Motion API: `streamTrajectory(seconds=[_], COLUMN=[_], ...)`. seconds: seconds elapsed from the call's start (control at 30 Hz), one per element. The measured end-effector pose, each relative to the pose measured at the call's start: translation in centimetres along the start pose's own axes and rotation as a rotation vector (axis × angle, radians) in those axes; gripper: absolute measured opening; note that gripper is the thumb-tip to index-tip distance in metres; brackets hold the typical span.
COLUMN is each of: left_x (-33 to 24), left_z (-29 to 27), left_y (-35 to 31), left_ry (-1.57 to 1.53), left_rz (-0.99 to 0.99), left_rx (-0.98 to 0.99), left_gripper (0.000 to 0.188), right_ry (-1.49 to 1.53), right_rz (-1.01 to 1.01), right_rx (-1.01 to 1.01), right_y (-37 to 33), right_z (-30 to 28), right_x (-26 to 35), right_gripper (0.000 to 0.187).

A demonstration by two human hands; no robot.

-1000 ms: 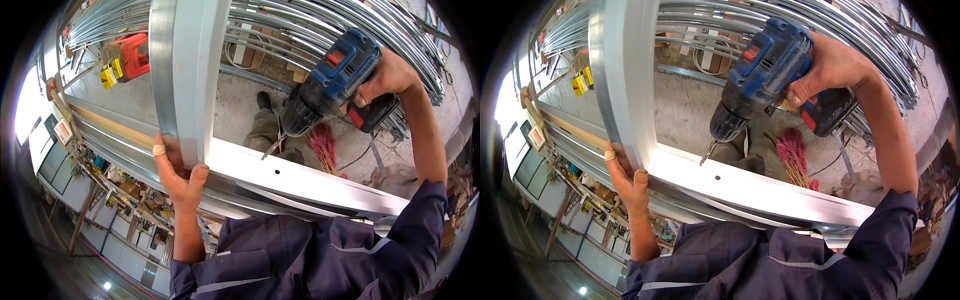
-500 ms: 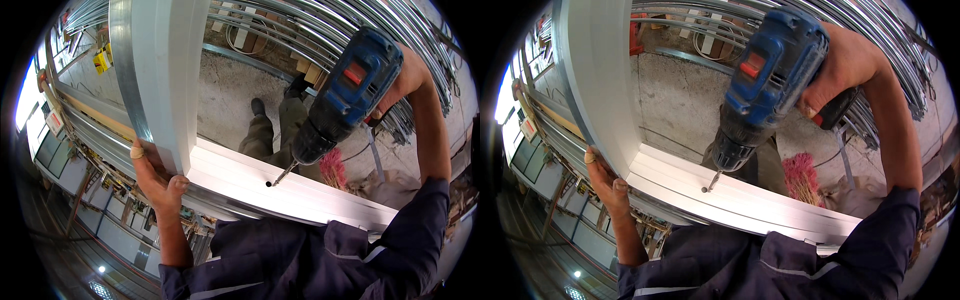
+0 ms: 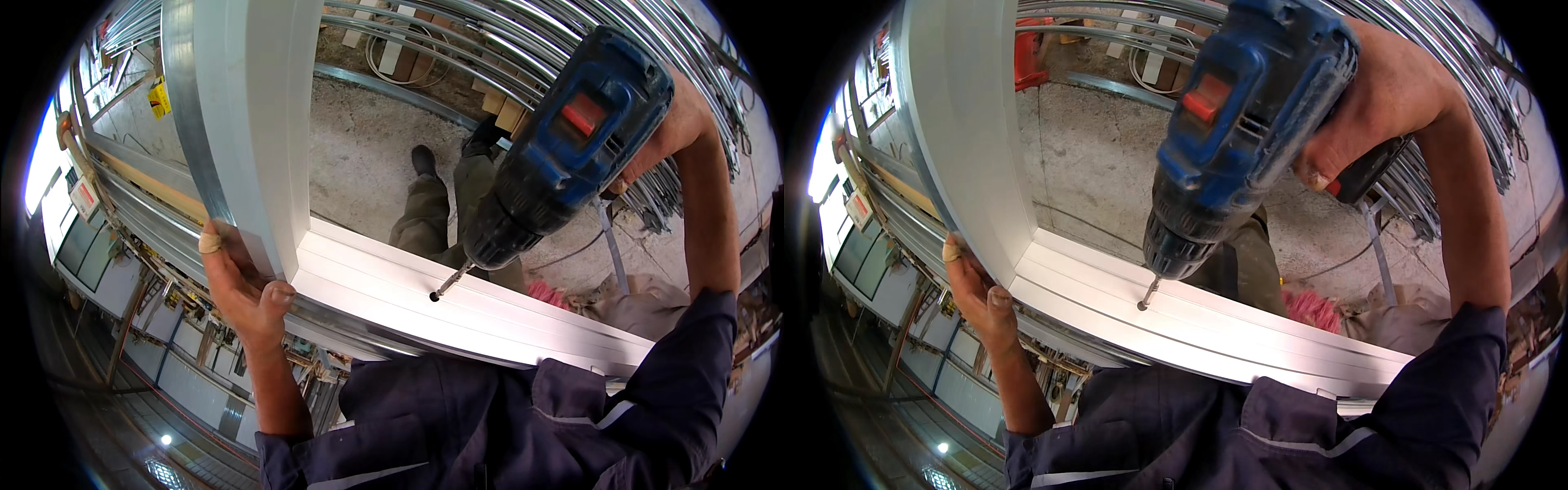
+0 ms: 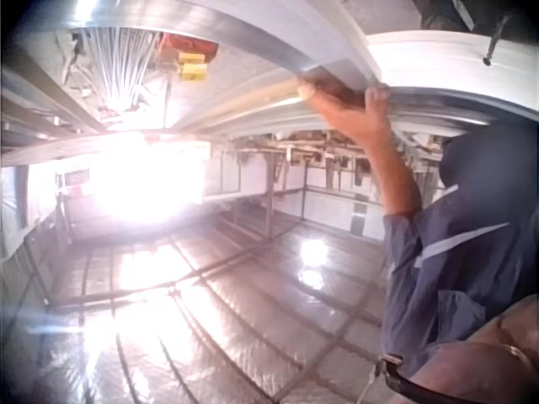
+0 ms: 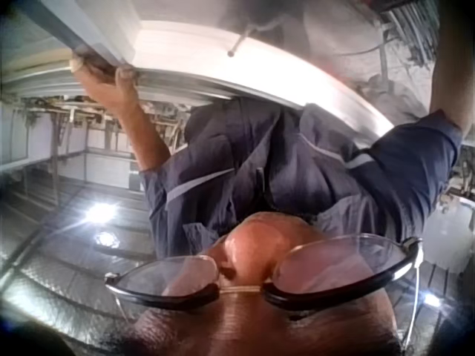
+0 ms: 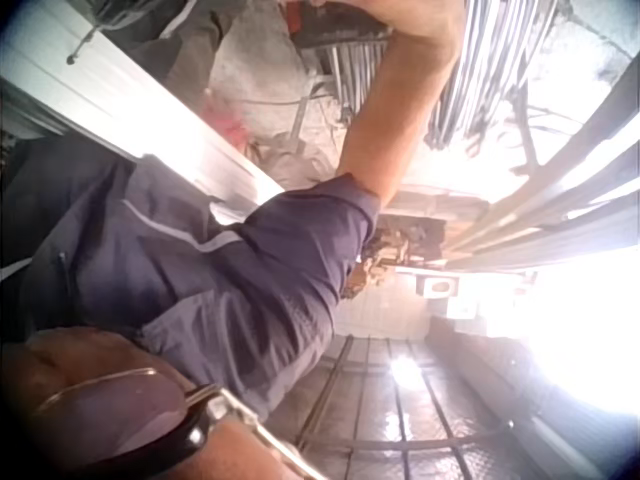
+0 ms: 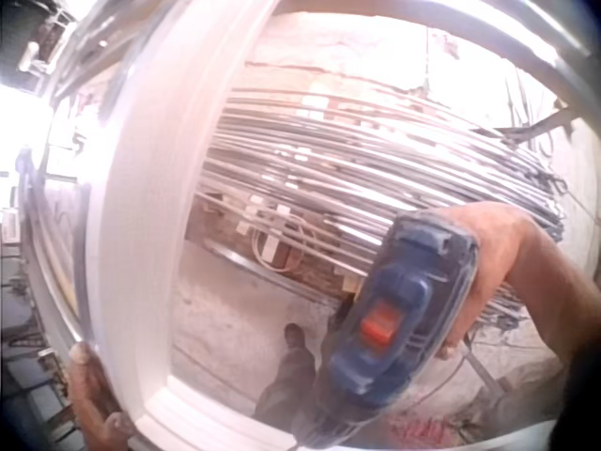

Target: The person aligns metal frame pieces and uses a cordless drill to drive screws into the joints. They repeatedly position the frame, insert screws, and fasten them to assemble the structure.

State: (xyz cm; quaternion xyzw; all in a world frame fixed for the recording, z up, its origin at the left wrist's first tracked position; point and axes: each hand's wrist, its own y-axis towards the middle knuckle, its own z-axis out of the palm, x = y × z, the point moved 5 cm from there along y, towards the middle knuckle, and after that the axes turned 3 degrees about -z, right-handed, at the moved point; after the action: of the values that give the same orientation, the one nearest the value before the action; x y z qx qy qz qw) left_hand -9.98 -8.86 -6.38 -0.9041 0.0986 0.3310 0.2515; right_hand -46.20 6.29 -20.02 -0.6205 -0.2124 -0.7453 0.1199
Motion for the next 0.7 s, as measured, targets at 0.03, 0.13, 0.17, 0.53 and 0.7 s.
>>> streamTrajectory(seconds=[0.03, 0.13, 0.17, 0.53, 0.7], left_x=[-0.1, -0.1, 0.1, 0.3, 0.2], left_z=[0.1, 0.1, 0.0, -0.3, -0.3], left_y=[0.1, 0.1, 0.1, 0.0, 0.2], left_ry=[0.005, 0.008, 0.005, 0.012, 0.017], left_rz=[0.005, 0.009, 0.003, 0.003, 0.012], left_rx=[0.0, 0.002, 0.005, 0.006, -0.001], left_gripper=[0.123, 0.124, 0.124, 0.128, 0.127], right_ry=[0.01, 0.052, 0.067, 0.193, 0.061], right_rz=[0.002, 0.014, 0.022, -0.052, -0.077], right_rx=[-0.001, -0.005, -0.007, -0.052, 0.021], right_y=[0.1, 0.7, 0.8, 2.4, 2.4], right_z=[0.1, 0.2, 0.3, 0.7, 0.7], right_x=[0.0, 0.0, 0.0, 0.3, 0.3], right_gripper=[0.066, 0.065, 0.064, 0.064, 0.066])
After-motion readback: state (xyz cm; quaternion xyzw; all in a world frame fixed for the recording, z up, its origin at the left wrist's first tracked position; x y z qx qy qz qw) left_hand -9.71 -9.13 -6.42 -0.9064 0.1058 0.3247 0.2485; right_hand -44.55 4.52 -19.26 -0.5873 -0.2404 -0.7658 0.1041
